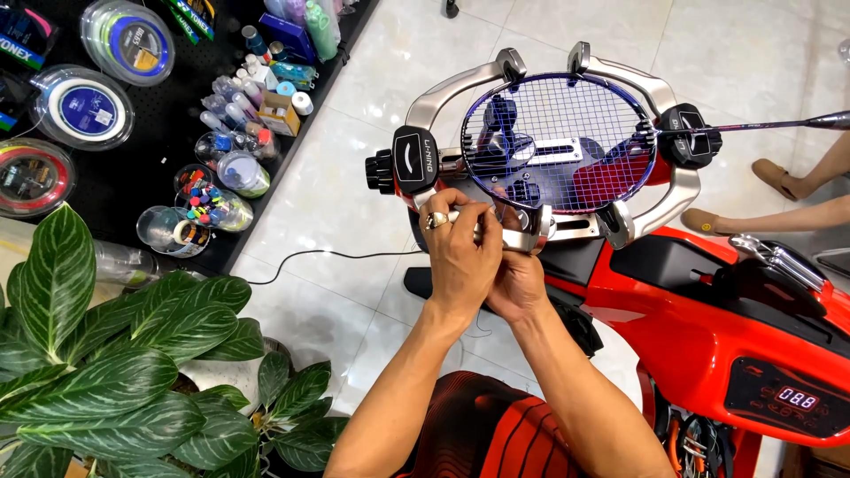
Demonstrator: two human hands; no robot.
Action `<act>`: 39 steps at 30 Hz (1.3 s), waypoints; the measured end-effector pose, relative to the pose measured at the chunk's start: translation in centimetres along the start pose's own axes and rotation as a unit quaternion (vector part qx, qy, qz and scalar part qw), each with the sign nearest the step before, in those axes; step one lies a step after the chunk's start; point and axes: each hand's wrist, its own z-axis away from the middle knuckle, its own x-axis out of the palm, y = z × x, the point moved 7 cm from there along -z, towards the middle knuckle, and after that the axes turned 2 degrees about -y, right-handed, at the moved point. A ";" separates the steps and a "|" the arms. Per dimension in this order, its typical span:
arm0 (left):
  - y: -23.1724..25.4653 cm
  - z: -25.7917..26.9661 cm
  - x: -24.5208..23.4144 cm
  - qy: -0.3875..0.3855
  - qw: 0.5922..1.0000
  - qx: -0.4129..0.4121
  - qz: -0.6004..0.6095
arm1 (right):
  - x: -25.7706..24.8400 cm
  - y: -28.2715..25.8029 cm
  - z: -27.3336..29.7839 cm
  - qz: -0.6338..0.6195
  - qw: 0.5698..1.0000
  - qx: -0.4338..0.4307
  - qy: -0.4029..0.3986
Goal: Stringing a badminton racket using an electronic stringing machine.
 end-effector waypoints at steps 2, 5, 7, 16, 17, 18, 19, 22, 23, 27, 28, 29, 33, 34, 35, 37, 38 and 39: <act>0.0 0.0 0.0 0.004 1.000 -0.001 -0.004 | -0.9 0.5 -0.4 -0.001 1.000 -0.004 -0.009; 0.0 -0.1 0.1 0.002 1.000 0.000 -0.006 | -1.5 0.5 -0.8 0.007 1.000 -0.007 -0.012; 0.2 -0.2 0.0 0.000 1.000 0.001 -0.012 | 0.7 -0.3 0.0 0.004 1.000 -0.010 -0.015; -0.2 0.3 0.6 0.003 1.000 -0.009 -0.024 | 2.5 -0.6 0.5 -0.006 0.998 -0.044 -0.042; -0.2 0.3 0.6 0.006 0.999 -0.013 -0.029 | 2.1 -0.4 0.3 -0.010 0.998 -0.048 -0.048; -0.1 0.3 0.7 0.005 0.999 -0.013 -0.029 | 1.2 -0.2 0.0 -0.011 0.998 -0.048 -0.047; -0.2 0.4 0.7 0.006 0.999 -0.016 -0.028 | 0.3 0.1 -0.3 -0.012 0.998 -0.046 -0.044; -0.2 0.3 0.8 0.006 0.999 -0.021 -0.027 | -1.0 1.1 -0.8 -0.016 0.998 -0.044 -0.041; -0.2 0.3 0.8 0.007 0.999 -0.024 -0.027 | -1.2 1.4 -0.9 -0.018 0.998 -0.043 -0.040; 0.0 0.2 0.8 0.002 0.999 -0.030 -0.022 | -1.4 1.4 -0.9 -0.014 0.998 -0.050 -0.040; -0.2 0.3 0.9 0.002 0.999 -0.032 -0.023 | -0.7 1.1 -0.8 -0.008 0.998 -0.052 -0.043; -0.3 0.3 1.0 0.001 0.999 -0.035 -0.024 | -0.1 0.9 -0.6 -0.003 0.997 -0.055 -0.046; -0.4 0.5 1.1 -0.003 0.999 -0.034 -0.026 | -1.1 1.1 -1.1 -0.003 0.998 -0.049 -0.041; -0.5 0.6 1.2 -0.007 0.999 -0.036 -0.031 | -0.8 1.1 -1.0 -0.008 0.998 -0.048 -0.044; -0.6 0.7 1.3 -0.010 0.999 -0.038 -0.035 | -0.6 1.2 -1.0 -0.012 0.998 -0.047 -0.046; -0.6 0.7 1.2 -0.011 0.999 -0.039 -0.033 | -1.5 1.5 -1.2 -0.012 0.998 -0.046 -0.043; -0.6 0.7 1.2 -0.012 0.999 -0.039 -0.031 | -2.0 1.7 -1.4 -0.012 0.998 -0.044 -0.040; -0.6 0.7 1.2 -0.012 0.999 -0.039 -0.032 | -2.0 1.7 -1.5 -0.013 0.998 -0.044 -0.039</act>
